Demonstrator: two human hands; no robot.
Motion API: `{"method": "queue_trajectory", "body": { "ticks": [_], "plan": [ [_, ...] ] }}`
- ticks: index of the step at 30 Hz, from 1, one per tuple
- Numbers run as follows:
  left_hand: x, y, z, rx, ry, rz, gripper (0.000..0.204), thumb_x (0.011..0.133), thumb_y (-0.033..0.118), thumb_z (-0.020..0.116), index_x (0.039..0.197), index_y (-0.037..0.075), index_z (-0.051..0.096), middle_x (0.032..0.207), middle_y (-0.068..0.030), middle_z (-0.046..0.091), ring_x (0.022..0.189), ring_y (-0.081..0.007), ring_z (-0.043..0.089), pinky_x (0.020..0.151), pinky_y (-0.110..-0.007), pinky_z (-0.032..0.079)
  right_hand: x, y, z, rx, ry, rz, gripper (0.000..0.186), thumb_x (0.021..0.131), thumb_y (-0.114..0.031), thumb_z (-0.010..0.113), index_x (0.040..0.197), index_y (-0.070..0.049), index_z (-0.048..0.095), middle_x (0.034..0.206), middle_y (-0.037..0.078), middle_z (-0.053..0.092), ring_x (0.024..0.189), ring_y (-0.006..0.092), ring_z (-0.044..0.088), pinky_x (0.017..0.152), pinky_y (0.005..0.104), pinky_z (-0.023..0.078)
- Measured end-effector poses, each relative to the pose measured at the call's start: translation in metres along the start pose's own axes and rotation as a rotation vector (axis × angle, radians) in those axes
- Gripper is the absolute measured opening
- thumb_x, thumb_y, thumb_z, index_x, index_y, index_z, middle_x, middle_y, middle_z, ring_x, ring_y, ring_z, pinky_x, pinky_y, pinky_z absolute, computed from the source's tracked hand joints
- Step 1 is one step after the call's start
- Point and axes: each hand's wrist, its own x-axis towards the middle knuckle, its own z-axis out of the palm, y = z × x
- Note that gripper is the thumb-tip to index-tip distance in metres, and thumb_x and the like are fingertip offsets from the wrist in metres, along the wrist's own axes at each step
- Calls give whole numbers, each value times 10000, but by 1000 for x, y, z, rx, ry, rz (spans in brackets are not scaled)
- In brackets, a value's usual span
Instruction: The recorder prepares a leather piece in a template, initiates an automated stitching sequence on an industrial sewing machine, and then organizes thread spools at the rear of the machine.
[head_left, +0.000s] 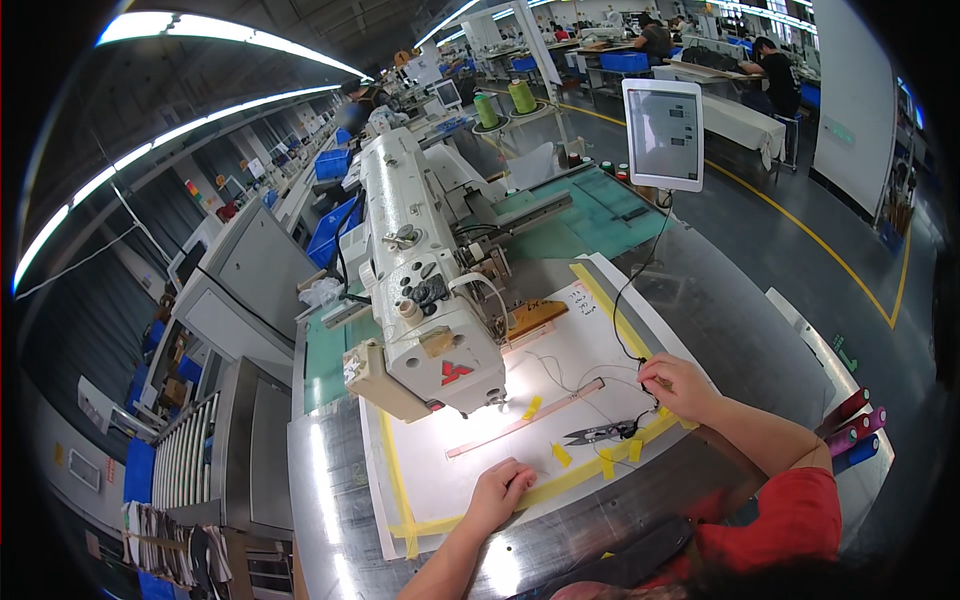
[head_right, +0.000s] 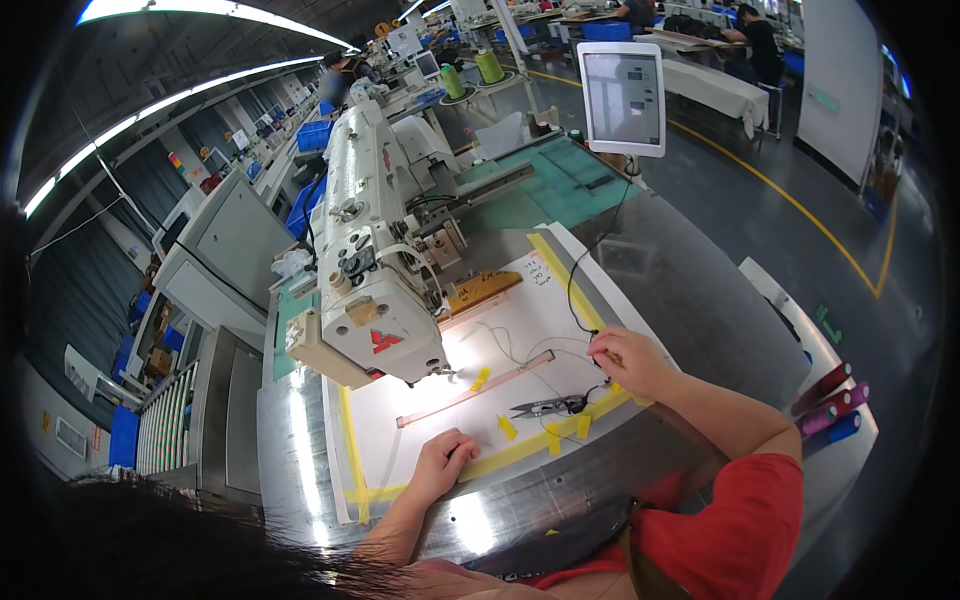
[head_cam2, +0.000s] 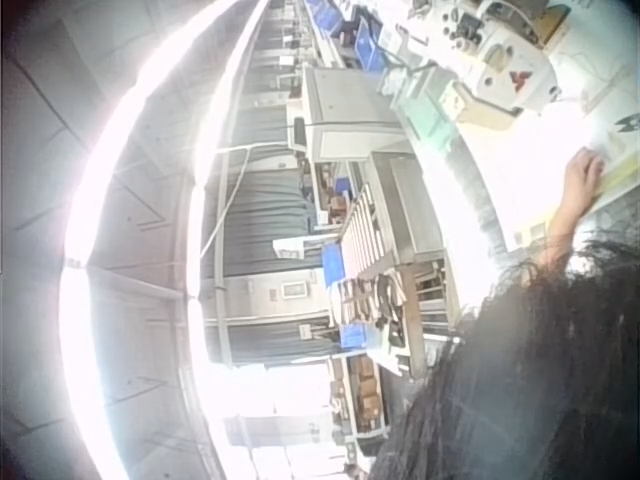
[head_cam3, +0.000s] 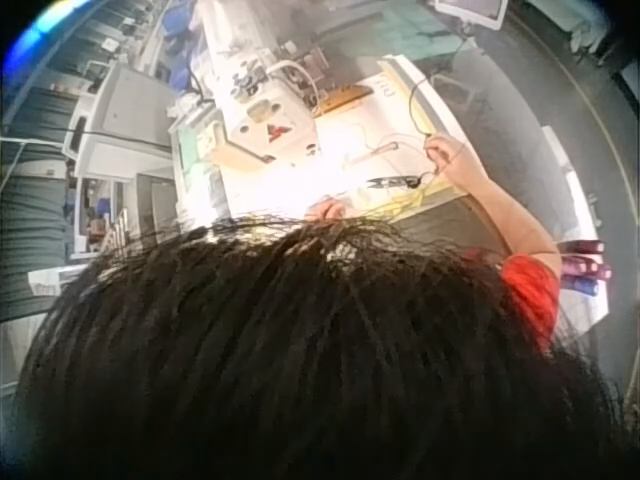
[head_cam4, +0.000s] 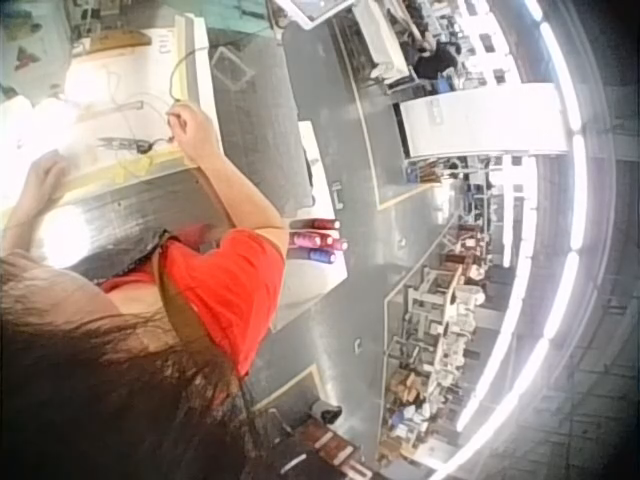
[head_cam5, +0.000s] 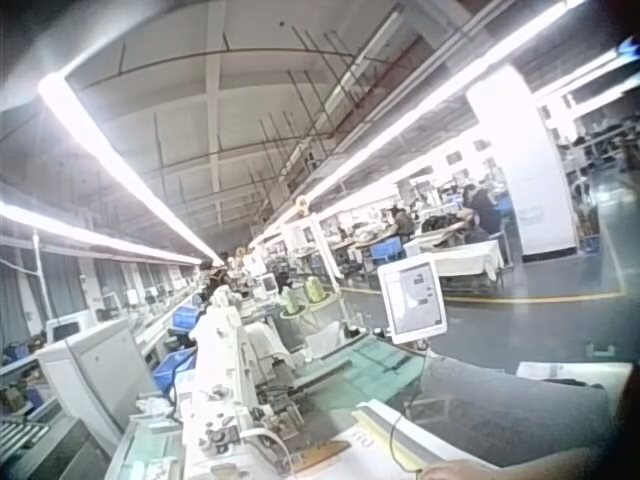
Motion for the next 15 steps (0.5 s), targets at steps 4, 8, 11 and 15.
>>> {"method": "queue_trajectory", "body": {
  "ticks": [4,8,11,15],
  "plan": [
    [0,-1,1,-11,5,3,120,848,93,522,805,12,598,705,-70,544,633,-187,529,600,-276,423,1,-3,-1,-7,-5,3,79,794,-49,554,855,-26,599,888,76,575,741,224,580,653,291,457],
    [0,-1,1,-14,0,-11,121,849,94,520,802,13,596,705,-69,542,632,-186,525,598,-275,420,0,-2,-1,-1,-7,18,81,788,-47,555,851,-25,602,888,76,577,748,226,581,658,291,457],
    [0,-1,1,-9,0,-12,123,850,96,518,804,15,598,705,-66,540,630,-185,524,597,-274,420,0,-2,-1,0,-5,13,82,786,-46,555,849,-25,603,888,76,577,754,226,582,661,292,459],
    [0,-1,1,-10,1,-4,123,851,95,516,807,17,600,706,-65,540,629,-183,524,597,-272,419,1,-2,-1,-9,-2,-6,83,784,-46,555,848,-25,603,888,76,577,753,226,583,663,292,460]
  ]
}}
